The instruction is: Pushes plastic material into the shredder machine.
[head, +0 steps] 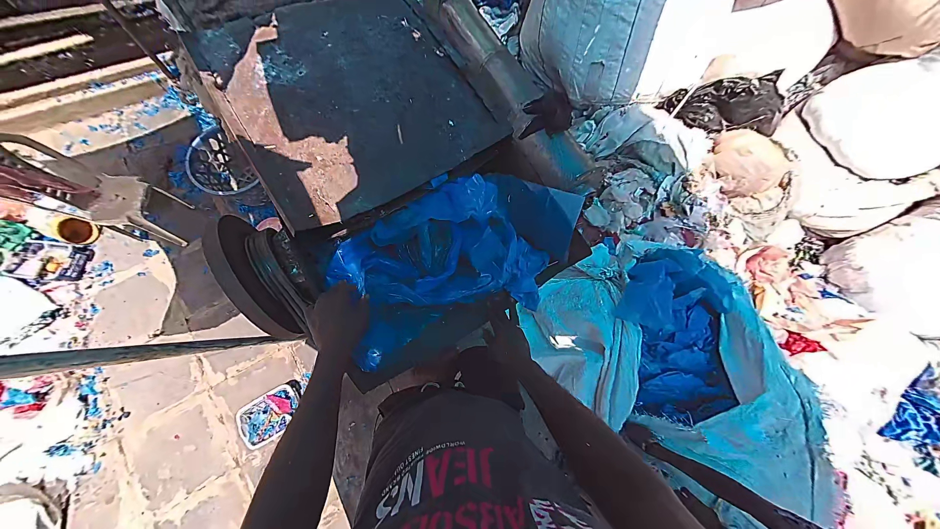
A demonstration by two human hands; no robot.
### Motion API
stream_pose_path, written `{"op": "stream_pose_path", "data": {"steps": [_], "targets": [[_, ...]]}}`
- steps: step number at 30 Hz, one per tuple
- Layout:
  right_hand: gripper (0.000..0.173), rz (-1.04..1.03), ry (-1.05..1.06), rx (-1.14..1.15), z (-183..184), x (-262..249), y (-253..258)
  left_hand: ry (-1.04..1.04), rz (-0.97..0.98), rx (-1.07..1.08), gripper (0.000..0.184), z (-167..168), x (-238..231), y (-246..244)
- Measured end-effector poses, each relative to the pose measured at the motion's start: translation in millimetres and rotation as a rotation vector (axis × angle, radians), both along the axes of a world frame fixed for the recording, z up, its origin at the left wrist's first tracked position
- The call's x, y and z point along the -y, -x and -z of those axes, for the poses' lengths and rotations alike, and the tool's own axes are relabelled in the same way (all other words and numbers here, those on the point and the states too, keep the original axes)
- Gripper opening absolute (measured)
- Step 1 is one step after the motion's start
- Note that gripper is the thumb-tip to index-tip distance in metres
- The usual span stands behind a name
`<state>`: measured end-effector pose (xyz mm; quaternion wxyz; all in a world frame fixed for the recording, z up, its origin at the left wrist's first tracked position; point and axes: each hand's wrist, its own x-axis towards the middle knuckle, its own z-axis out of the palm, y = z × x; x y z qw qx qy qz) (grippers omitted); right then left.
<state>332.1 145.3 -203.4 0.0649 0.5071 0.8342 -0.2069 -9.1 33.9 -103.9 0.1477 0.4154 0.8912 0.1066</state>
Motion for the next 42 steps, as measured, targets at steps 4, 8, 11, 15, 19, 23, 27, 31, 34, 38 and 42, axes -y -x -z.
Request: {"op": "stream_pose_path", "data": {"steps": [4, 8, 11, 15, 19, 23, 27, 31, 34, 38, 42], "targets": [[0.059, -0.013, -0.015, -0.151, 5.3, -3.8, -10.9, 0.060, -0.004, 0.051, 0.041, -19.1, -3.1, -5.7], [0.031, 0.145, -0.154, -0.487, 2.5, -2.6, -25.4, 0.000, -0.004, -0.017, 0.041, 6.9, -1.2, 1.7], [0.024, 0.270, -0.212, -0.602, -58.8, -4.5, -24.4, -0.058, 0.001, -0.016, 0.040, 11.1, 0.2, 2.4], [0.021, 0.239, -0.451, -0.645, -79.3, -57.5, -45.8, -0.064, 0.003, -0.010, 0.041, 10.3, -1.3, 3.9], [0.042, 0.283, -0.487, -0.513, -109.4, -132.5, -54.9, -0.080, 0.005, -0.011, 0.044, 7.0, -0.6, 2.2], [0.077, 0.372, -0.299, -0.306, -123.1, -200.2, -45.7, -0.006, 0.009, 0.002, 0.052, 2.4, -2.6, 3.7], [0.072, 0.225, -0.174, -0.117, -125.3, -231.1, -29.7, 0.205, 0.070, -0.038, 0.066, -15.2, -6.1, -1.9], [0.076, 0.180, -0.071, -0.034, -141.2, -229.2, -16.8, 0.355, 0.104, -0.058, 0.072, -36.3, -11.9, -15.6], [0.073, 0.130, 0.023, 0.083, -146.9, -238.9, -20.9, 0.355, 0.103, -0.105, 0.065, -30.6, -11.3, -18.1], [0.066, 0.066, 0.014, 0.074, -145.3, -244.8, -27.0, 0.300, 0.080, -0.135, 0.052, -14.8, -8.3, -13.7], [0.062, -0.016, -0.146, 0.032, -135.6, -240.1, -27.2, 0.285, 0.062, -0.135, 0.047, -16.6, -9.1, -14.5]]}}
